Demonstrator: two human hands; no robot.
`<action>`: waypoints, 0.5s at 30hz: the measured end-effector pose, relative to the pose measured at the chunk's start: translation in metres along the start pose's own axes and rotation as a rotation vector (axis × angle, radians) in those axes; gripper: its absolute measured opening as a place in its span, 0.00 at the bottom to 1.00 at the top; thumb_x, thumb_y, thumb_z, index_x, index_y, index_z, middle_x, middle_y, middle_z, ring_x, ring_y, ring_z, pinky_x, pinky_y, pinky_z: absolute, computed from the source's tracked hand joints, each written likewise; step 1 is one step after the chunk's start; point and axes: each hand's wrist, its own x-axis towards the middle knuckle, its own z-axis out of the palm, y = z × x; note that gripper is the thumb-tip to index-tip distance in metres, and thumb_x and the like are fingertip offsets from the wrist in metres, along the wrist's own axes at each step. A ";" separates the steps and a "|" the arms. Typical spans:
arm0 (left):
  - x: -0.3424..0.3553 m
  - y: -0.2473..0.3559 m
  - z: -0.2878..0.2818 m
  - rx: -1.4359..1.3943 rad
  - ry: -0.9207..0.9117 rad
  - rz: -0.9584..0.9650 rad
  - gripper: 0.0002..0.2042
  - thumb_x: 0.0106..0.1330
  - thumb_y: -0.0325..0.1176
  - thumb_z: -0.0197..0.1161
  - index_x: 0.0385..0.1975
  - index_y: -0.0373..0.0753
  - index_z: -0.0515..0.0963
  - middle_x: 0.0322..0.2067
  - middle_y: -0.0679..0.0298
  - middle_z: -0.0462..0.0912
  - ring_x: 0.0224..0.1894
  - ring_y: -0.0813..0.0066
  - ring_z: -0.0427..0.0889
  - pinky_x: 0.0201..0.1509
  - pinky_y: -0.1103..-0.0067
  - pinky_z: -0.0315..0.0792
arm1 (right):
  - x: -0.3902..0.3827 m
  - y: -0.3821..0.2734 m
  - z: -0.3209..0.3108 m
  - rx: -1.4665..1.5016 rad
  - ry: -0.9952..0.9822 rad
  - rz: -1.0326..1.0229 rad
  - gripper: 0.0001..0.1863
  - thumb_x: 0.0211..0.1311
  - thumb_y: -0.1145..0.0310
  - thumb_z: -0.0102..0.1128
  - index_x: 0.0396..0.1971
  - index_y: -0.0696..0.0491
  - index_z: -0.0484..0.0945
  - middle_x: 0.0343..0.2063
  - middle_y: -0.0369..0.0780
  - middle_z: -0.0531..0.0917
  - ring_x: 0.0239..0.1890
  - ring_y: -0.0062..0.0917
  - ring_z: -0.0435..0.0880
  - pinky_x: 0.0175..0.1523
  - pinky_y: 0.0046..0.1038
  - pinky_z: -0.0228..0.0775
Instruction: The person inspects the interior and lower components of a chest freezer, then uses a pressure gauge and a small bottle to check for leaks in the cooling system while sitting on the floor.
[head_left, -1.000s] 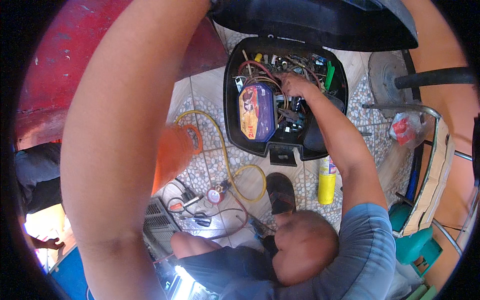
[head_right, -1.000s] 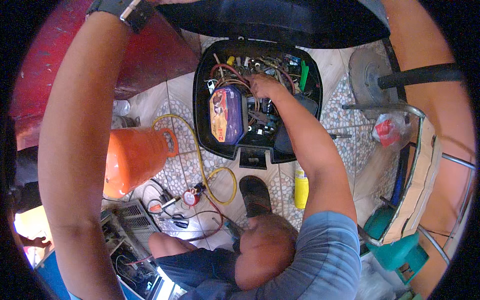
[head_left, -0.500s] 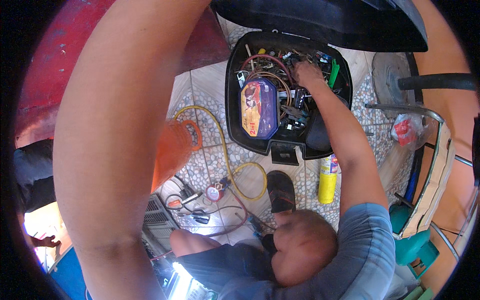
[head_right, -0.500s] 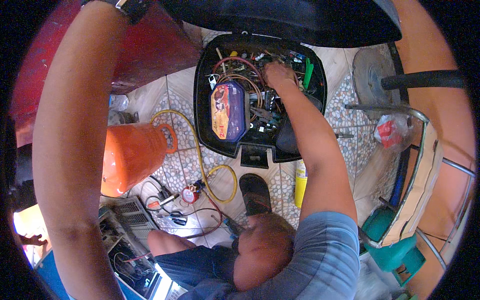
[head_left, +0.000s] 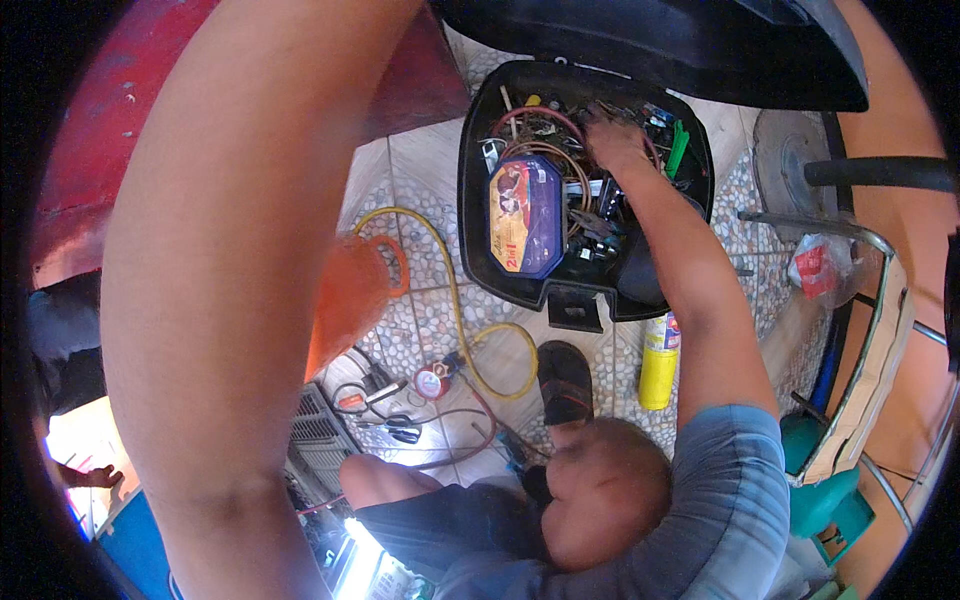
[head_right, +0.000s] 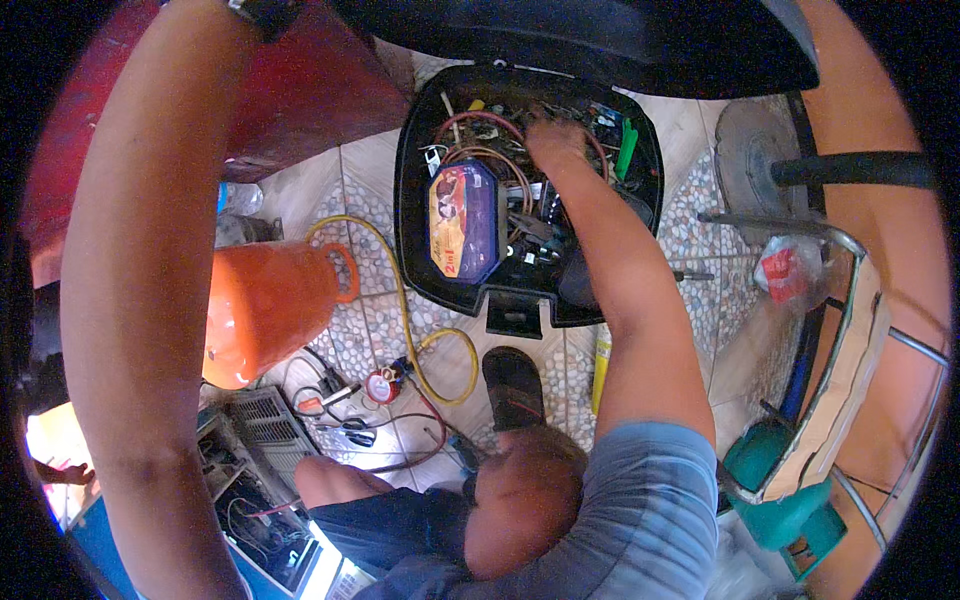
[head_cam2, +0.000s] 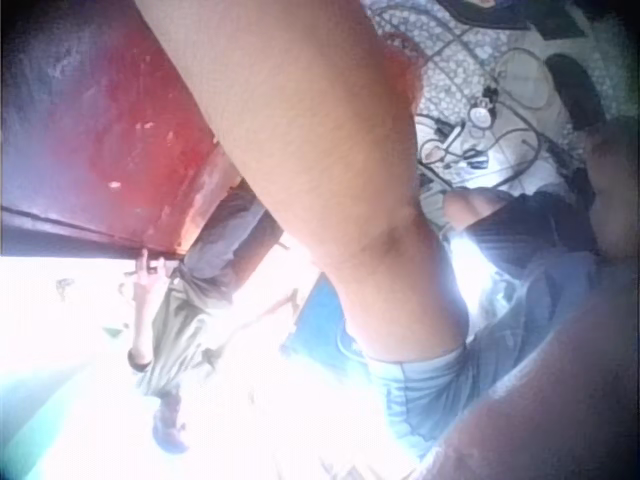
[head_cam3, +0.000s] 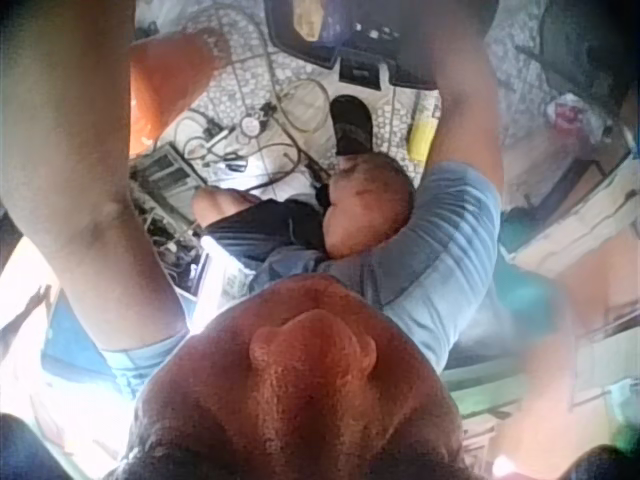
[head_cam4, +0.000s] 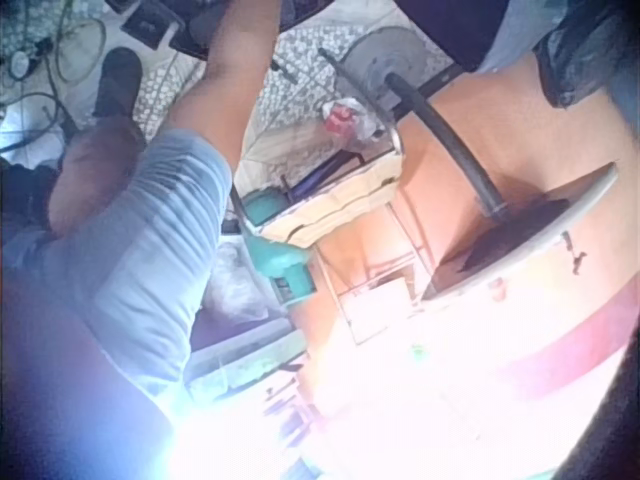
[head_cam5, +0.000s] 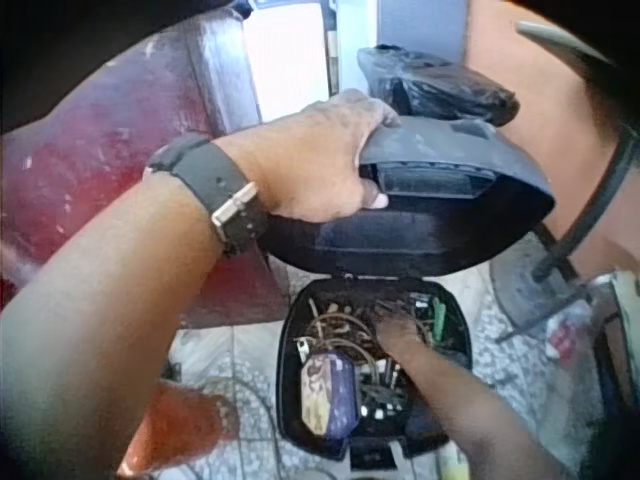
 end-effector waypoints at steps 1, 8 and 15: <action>-0.010 -0.003 -0.010 0.012 -0.030 -0.027 0.31 0.59 0.35 0.74 0.62 0.32 0.72 0.59 0.43 0.77 0.64 0.47 0.76 0.70 0.66 0.68 | -0.018 -0.022 -0.021 0.007 -0.038 0.006 0.24 0.71 0.65 0.50 0.65 0.49 0.74 0.63 0.47 0.79 0.66 0.43 0.78 0.68 0.46 0.70; -0.009 -0.002 -0.008 0.025 -0.001 -0.008 0.32 0.58 0.36 0.74 0.62 0.31 0.72 0.58 0.44 0.77 0.63 0.47 0.76 0.70 0.66 0.69 | -0.023 -0.003 -0.027 -0.089 -0.099 0.011 0.21 0.70 0.66 0.50 0.60 0.50 0.78 0.62 0.48 0.80 0.60 0.42 0.83 0.62 0.44 0.77; -0.007 -0.005 -0.008 0.034 -0.009 0.008 0.32 0.58 0.37 0.74 0.62 0.31 0.72 0.58 0.44 0.77 0.65 0.47 0.75 0.71 0.66 0.68 | 0.001 -0.008 -0.029 -0.053 0.016 -0.007 0.19 0.72 0.65 0.50 0.57 0.51 0.80 0.57 0.46 0.83 0.59 0.43 0.84 0.62 0.44 0.77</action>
